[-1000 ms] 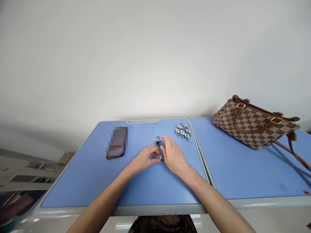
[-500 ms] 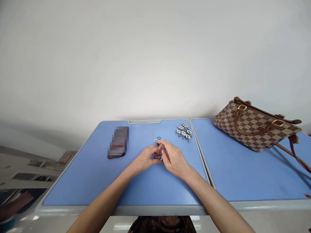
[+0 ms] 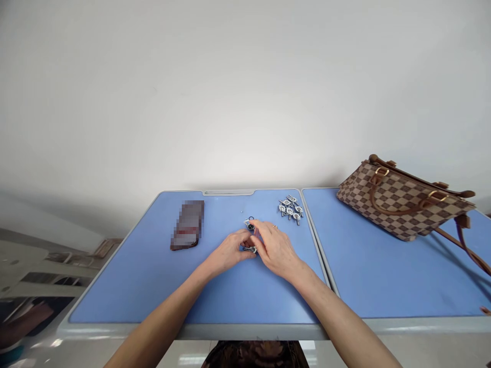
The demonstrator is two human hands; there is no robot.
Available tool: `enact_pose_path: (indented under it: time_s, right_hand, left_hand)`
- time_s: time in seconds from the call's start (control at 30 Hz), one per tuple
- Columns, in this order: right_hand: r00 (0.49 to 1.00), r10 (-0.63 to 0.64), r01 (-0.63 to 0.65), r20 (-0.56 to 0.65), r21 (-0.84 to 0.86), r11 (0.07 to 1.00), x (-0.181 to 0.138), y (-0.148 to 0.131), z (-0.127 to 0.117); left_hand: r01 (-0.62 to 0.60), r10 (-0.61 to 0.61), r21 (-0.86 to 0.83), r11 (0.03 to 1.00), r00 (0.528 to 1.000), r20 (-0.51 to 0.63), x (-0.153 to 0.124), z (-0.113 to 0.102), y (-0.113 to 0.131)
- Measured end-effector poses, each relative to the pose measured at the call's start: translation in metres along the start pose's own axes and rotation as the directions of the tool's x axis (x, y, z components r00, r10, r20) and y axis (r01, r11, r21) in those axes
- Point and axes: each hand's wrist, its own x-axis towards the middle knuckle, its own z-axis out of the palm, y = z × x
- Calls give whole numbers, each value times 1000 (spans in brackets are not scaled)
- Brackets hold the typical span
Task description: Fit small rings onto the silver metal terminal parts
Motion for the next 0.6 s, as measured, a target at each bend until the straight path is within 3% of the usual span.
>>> enact_pose_path:
  time_s: [0.13,0.33,0.47,0.6]
  right_hand:
    - [1000,16,-15,-12,49,999,0,4,2]
    - [989,62,-94,131,253,963,0,-4,-7]
    - [988,107,-127,109,201,971,1,-3,-6]
    - [997,66,-68,34,58,996,2,2,-2]
  left_hand:
    - [5,-5,-3,1000,1000,-11,0,1,-2]
    - [-19,18,-14,1000,1000,-18,2,3,-6]
    - [-1,1,6,1000,1000,-16,2,3,-5]
    - [7,-6,15,1000,1000,-8,1,2,-3]
